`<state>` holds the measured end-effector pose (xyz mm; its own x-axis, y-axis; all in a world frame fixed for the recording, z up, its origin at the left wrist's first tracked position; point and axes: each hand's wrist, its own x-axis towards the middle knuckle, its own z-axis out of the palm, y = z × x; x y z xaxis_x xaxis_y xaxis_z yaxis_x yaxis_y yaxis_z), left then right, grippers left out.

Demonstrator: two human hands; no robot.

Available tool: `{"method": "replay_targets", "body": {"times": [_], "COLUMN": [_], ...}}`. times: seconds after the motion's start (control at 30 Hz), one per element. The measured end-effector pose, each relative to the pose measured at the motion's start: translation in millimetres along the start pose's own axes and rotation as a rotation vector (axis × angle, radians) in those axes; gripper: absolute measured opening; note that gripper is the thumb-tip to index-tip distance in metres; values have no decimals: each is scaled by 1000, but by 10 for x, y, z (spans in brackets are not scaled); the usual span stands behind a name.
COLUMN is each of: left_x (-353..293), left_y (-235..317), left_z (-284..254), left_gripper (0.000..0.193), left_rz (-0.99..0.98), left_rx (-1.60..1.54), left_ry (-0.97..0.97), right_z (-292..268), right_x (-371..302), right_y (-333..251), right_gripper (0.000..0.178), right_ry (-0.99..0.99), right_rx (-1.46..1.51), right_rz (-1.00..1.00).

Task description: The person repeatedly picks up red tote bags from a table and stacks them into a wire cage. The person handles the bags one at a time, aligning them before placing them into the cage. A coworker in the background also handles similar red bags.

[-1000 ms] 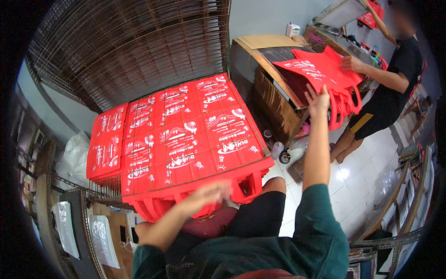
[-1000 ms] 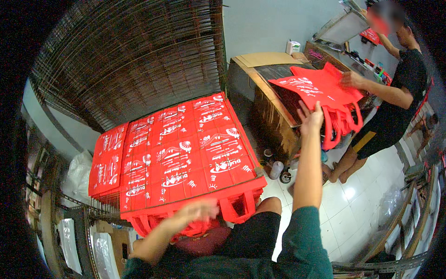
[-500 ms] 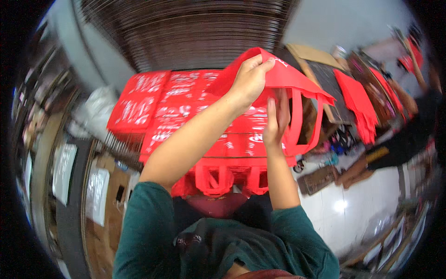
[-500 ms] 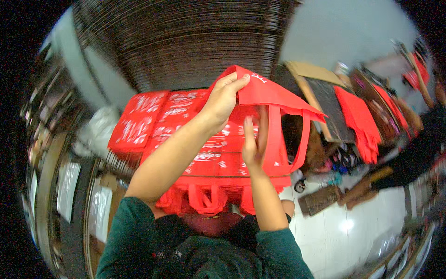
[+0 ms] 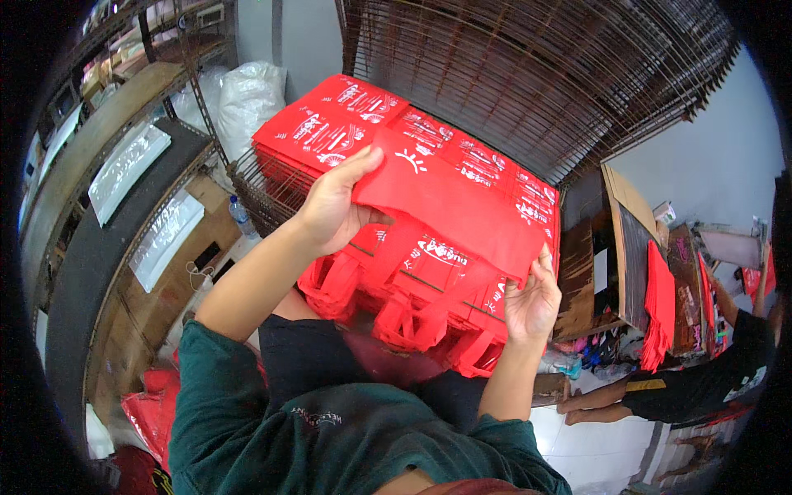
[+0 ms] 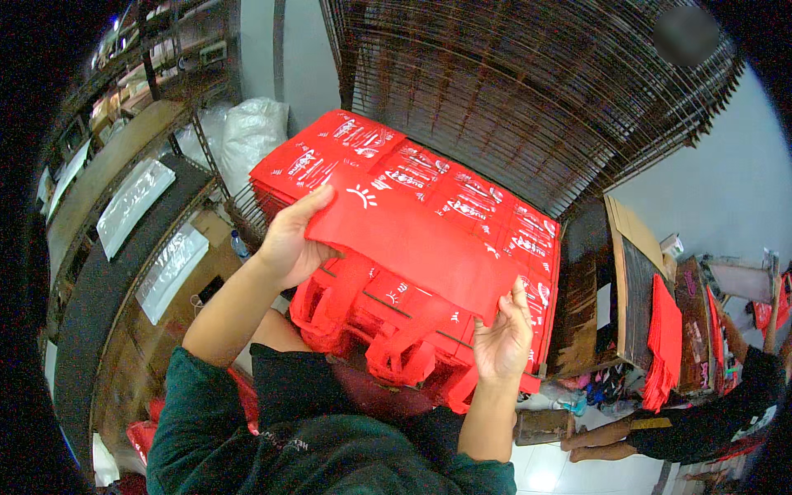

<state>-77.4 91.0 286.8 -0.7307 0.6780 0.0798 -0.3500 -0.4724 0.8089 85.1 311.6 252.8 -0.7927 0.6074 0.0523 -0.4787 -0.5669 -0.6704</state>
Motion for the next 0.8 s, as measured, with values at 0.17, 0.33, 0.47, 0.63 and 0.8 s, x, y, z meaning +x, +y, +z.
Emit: {"method": "replay_targets", "body": {"times": [0.17,0.33,0.47,0.63,0.8], "left_x": [102,1042,2121,2454,2578], "left_y": [311,531,636,678,-277], "left_z": [-202,-773,-1115,-1163,-1682], "left_gripper": [50,39,24,20,31], "left_rz": [51,-104,-97,114,130], "left_rx": [-44,111,115,250,370], "left_ry": [-11,8,60,127,209], "right_z": [466,754,764,1028,23], "right_x": [445,1598,2891,3102,3173], "right_y": [75,410,647,770,1418], "right_gripper": [51,37,21,31,35], "right_ry": [-208,-330,-368,-366,-155], "right_rx": [-193,-366,-463,-478,-551], "right_rz": [69,188,255,143,248]}}
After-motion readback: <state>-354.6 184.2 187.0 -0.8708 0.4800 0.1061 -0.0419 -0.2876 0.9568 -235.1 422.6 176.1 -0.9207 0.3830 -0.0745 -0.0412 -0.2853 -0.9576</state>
